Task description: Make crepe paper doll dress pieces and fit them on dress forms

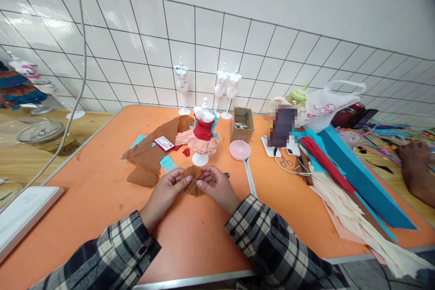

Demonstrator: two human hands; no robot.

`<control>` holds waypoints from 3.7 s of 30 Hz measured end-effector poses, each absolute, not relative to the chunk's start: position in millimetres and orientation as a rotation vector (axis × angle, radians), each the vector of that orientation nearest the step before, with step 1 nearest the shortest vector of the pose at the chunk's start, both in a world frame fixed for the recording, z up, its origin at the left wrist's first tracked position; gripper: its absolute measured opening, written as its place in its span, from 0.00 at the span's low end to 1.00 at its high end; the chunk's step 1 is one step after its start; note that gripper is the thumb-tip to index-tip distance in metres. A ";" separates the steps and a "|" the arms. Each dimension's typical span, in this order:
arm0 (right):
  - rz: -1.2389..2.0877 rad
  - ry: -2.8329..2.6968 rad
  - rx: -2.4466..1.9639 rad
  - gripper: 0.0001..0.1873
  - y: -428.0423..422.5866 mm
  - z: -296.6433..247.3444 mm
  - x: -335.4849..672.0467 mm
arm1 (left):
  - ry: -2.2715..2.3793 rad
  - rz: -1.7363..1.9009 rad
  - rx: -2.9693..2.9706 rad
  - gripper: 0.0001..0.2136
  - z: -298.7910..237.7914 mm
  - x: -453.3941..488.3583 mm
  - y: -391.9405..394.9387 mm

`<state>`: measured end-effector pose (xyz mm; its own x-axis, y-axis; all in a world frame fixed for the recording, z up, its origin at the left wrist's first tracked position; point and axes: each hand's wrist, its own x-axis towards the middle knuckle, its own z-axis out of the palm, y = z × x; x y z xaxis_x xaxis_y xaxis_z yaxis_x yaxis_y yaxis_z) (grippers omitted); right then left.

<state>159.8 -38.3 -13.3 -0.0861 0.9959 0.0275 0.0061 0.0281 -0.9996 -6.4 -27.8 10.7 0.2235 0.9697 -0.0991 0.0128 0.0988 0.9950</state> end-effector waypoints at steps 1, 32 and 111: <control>1.253 -1.312 -1.155 0.12 -38.6 -13.7 159.0 | 1.095 0.974 1.252 0.16 11.1 -6.4 -27.8; 1.425 -1.291 -1.154 0.11 -39.7 -13.1 168.3 | 1.118 0.850 1.534 0.13 11.8 -9.3 -29.5; 0.547 -1.332 -1.022 0.47 17.3 85.6 194.5 | 1.234 0.877 2.209 0.16 -11.4 25.1 18.9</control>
